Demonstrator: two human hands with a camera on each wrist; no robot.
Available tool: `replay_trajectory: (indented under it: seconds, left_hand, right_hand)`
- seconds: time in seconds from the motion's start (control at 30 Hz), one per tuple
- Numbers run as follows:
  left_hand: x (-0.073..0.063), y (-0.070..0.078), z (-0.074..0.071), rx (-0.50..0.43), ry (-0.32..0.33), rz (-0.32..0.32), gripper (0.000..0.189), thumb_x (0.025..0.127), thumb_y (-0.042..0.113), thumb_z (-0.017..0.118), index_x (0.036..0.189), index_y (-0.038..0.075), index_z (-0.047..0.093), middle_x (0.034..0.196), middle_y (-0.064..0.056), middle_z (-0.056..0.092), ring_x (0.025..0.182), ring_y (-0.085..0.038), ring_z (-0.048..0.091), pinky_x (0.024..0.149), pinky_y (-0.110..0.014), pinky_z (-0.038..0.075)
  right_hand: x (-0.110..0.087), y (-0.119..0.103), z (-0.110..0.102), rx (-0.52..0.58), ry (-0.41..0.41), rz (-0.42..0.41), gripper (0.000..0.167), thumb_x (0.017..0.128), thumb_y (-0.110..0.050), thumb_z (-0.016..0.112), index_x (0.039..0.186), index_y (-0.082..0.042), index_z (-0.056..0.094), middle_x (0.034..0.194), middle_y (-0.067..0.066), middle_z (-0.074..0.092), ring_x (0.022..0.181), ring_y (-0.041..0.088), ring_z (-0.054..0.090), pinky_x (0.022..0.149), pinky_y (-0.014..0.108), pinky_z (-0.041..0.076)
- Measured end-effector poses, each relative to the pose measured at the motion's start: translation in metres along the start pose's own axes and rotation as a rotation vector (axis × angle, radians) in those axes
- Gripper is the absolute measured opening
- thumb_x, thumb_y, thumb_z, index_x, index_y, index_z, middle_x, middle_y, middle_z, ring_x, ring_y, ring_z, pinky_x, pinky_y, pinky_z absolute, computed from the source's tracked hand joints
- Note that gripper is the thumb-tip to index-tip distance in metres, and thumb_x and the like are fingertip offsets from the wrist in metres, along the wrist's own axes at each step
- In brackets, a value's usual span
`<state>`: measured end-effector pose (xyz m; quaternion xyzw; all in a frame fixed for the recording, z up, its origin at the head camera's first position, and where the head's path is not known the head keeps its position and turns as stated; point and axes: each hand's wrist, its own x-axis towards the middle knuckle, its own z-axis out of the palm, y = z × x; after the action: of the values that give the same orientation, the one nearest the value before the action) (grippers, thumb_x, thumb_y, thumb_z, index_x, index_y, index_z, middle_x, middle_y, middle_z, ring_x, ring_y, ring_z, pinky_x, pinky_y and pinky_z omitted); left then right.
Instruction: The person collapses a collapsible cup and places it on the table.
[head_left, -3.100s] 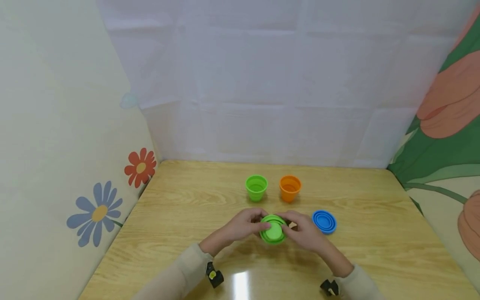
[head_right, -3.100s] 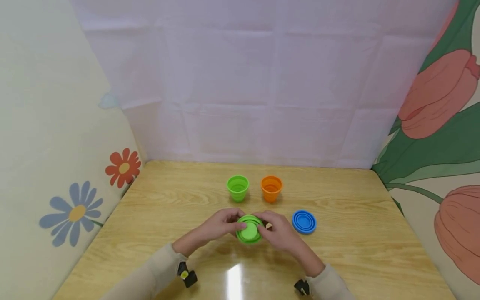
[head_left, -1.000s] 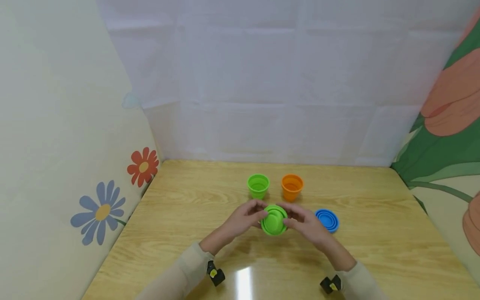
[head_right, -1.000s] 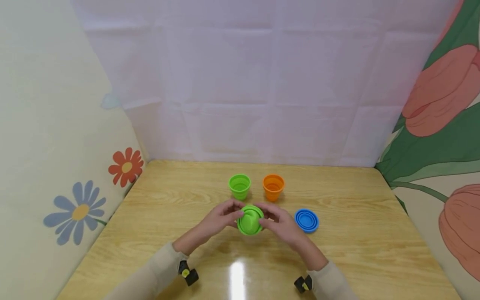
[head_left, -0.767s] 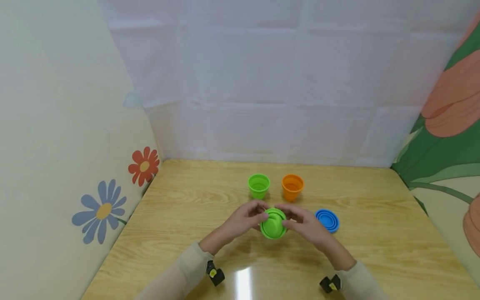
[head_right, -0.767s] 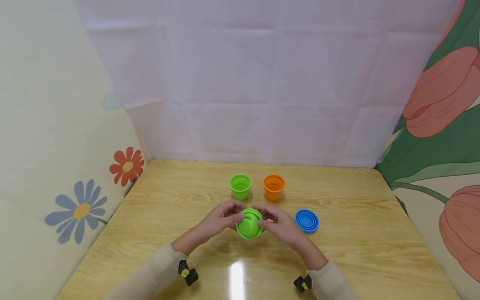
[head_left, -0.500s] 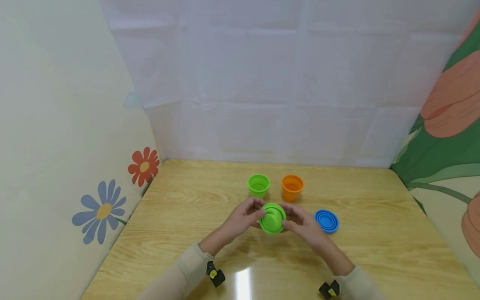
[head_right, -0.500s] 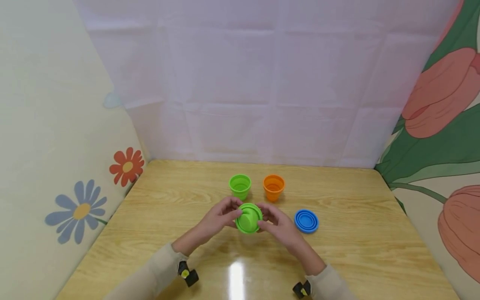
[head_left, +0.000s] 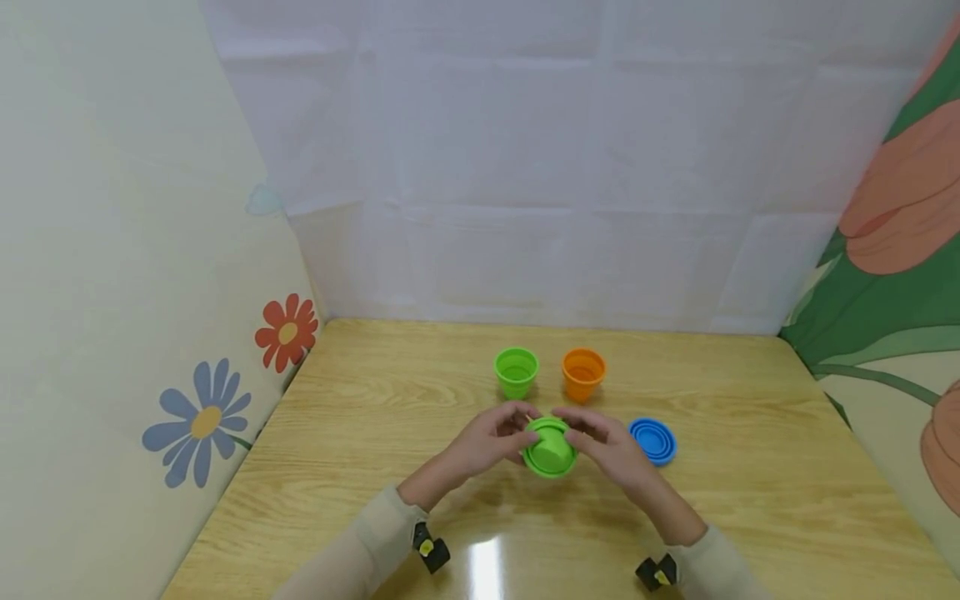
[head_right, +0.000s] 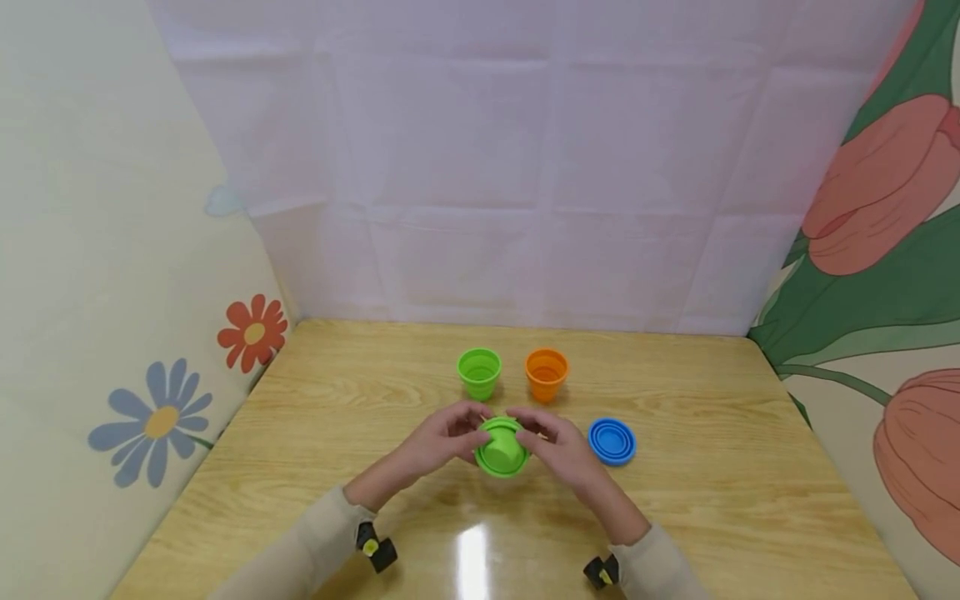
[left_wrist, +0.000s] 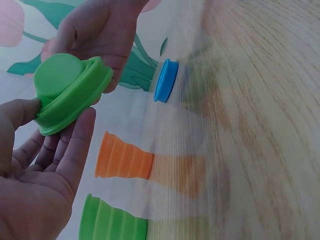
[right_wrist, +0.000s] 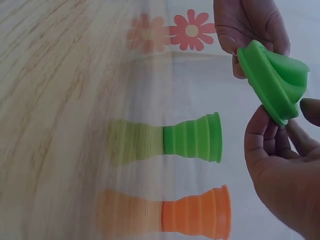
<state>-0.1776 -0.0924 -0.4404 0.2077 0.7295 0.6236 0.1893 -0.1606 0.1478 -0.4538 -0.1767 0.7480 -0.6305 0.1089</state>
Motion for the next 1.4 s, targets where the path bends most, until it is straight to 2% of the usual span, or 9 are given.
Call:
replay_trajectory:
  seconds: [0.13,0.3,0.43,0.67,0.8,0.93,1.1,1.27,1.4]
  left_hand:
    - [0.0,0.001,0.001,-0.014,0.029,0.014,0.034,0.102,0.013,0.061,0.132,-0.002,0.053,0.11,-0.015,0.061,0.091,-0.017,0.064,0.082,-0.048,0.062]
    - [0.002,-0.001,0.001,-0.044,0.039,0.019,0.035,0.103,0.013,0.059,0.133,-0.002,0.051,0.112,-0.014,0.059,0.093,-0.016,0.064,0.08,-0.042,0.063]
    - [0.003,-0.001,0.001,-0.023,0.033,0.02,0.032,0.102,0.011,0.061,0.129,-0.003,0.053,0.109,-0.013,0.06,0.089,-0.016,0.065,0.079,-0.045,0.063]
    - [0.003,-0.002,0.003,0.108,0.029,0.068,0.026,0.097,0.005,0.066,0.118,-0.005,0.055,0.1,-0.014,0.061,0.08,-0.013,0.063,0.071,-0.046,0.063]
    - [0.003,-0.001,0.005,0.185,0.053,0.105,0.024,0.094,0.003,0.067,0.113,-0.004,0.055,0.095,-0.013,0.06,0.075,-0.014,0.059,0.066,-0.049,0.062]
    - [0.004,0.0,0.006,0.268,0.073,0.108,0.022,0.091,0.001,0.067,0.11,0.0,0.056,0.093,-0.009,0.06,0.074,-0.014,0.057,0.062,-0.037,0.061]
    - [0.006,-0.001,0.008,0.325,0.094,0.097,0.023,0.086,-0.001,0.066,0.107,0.003,0.056,0.091,-0.005,0.06,0.076,-0.013,0.057,0.061,-0.023,0.055]
    - [0.007,-0.002,0.008,0.286,0.095,0.085,0.025,0.084,-0.001,0.065,0.107,0.002,0.056,0.091,-0.006,0.06,0.075,-0.012,0.057,0.061,-0.027,0.057]
    - [0.008,-0.005,0.006,0.141,0.074,0.031,0.025,0.089,0.001,0.063,0.113,-0.001,0.056,0.096,-0.01,0.059,0.077,-0.014,0.062,0.064,-0.036,0.062]
  right_hand:
    - [-0.001,0.001,-0.001,0.019,-0.002,-0.021,0.047,0.104,-0.019,0.059,0.146,-0.002,0.05,0.136,0.02,0.058,0.119,0.02,0.058,0.096,0.026,0.052]
    - [-0.003,0.003,-0.002,-0.004,-0.003,-0.071,0.048,0.102,-0.015,0.061,0.147,-0.002,0.049,0.13,0.019,0.059,0.116,0.023,0.056,0.093,0.029,0.053]
    - [-0.002,0.003,-0.001,-0.026,0.025,-0.073,0.045,0.101,-0.014,0.062,0.144,-0.001,0.052,0.123,0.016,0.061,0.109,0.022,0.057,0.087,0.032,0.056]
    - [0.0,0.003,0.007,-0.116,0.112,-0.102,0.036,0.098,-0.005,0.066,0.133,-0.001,0.061,0.117,0.016,0.068,0.099,0.014,0.059,0.083,0.025,0.056]
    - [0.0,0.001,0.01,-0.109,0.125,-0.101,0.033,0.097,-0.003,0.066,0.13,0.0,0.063,0.112,0.017,0.068,0.097,0.014,0.06,0.08,0.023,0.057]
    - [0.001,-0.003,0.014,-0.106,0.137,-0.089,0.032,0.095,-0.001,0.066,0.127,0.0,0.064,0.106,0.016,0.069,0.094,0.014,0.061,0.075,0.022,0.058]
    - [0.001,-0.006,0.015,-0.123,0.152,-0.062,0.032,0.093,0.001,0.066,0.125,0.0,0.064,0.103,0.013,0.069,0.091,0.014,0.061,0.07,0.022,0.057]
    - [0.001,-0.007,0.015,-0.134,0.167,-0.038,0.033,0.09,0.003,0.063,0.123,-0.003,0.066,0.105,0.01,0.07,0.095,0.016,0.062,0.075,0.023,0.055]
    - [0.002,-0.002,0.011,-0.081,0.134,-0.046,0.035,0.093,0.002,0.062,0.128,0.0,0.063,0.111,0.013,0.069,0.099,0.016,0.062,0.08,0.026,0.055]
